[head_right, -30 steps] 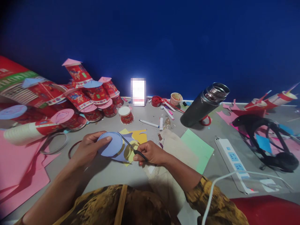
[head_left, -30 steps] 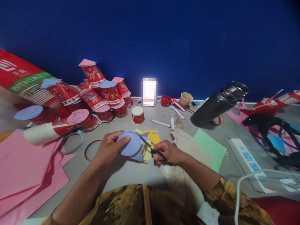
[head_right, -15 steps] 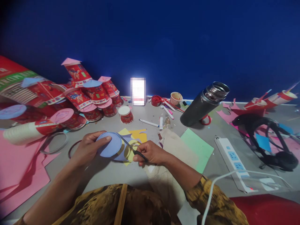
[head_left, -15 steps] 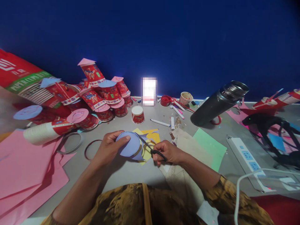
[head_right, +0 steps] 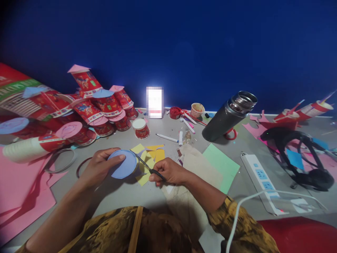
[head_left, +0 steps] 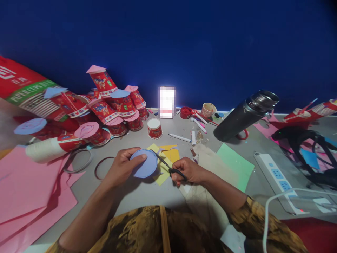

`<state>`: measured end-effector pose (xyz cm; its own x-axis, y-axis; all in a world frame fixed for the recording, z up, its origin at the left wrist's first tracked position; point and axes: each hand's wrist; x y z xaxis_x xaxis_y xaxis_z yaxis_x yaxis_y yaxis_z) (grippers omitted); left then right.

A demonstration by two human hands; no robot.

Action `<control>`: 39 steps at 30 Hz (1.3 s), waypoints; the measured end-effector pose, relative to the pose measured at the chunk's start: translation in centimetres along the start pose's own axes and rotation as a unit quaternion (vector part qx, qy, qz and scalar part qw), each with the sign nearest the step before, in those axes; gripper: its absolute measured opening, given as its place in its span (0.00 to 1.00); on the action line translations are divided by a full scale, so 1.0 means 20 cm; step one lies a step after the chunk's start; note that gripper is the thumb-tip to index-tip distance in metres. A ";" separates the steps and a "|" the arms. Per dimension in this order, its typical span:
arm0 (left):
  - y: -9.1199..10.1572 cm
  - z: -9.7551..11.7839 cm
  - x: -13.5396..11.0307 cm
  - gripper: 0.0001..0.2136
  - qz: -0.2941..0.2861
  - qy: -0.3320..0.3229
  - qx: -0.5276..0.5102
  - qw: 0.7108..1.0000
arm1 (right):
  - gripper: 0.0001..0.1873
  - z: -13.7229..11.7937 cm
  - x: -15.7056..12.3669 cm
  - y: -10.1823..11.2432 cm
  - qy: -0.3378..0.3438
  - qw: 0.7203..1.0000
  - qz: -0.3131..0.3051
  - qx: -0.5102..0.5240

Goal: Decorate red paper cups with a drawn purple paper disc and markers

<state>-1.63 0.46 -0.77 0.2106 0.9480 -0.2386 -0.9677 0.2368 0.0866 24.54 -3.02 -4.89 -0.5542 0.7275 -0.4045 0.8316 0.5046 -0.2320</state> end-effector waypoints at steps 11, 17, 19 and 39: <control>0.01 0.02 0.00 0.17 -0.001 -0.018 0.014 1.000 | 0.30 0.03 0.01 0.01 -0.006 1.000 -0.011 -0.001; 0.01 0.05 -0.01 0.17 -0.003 -0.003 0.010 1.000 | 0.31 0.02 0.00 0.01 -0.002 1.000 -0.004 -0.006; 0.00 0.05 -0.01 0.17 0.002 0.007 0.003 1.000 | 0.32 0.02 0.00 0.01 0.008 1.000 0.001 -0.006; -0.25 0.04 -0.03 0.16 -0.113 -0.037 0.116 0.986 | 0.25 -0.01 0.03 -0.04 0.104 0.977 0.151 0.106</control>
<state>3.10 -1.13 -0.28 0.4357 0.8760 -0.2070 -0.8387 0.4786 0.2598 23.64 -2.86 -4.74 -0.2595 0.9183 -0.2989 0.9347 0.1610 -0.3167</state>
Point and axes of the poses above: each hand's wrist, its own x-axis towards the middle knuckle, its own y-axis out of the back of the hand, z = x × y, and after that the axes turned 2 degrees about x, right-handed
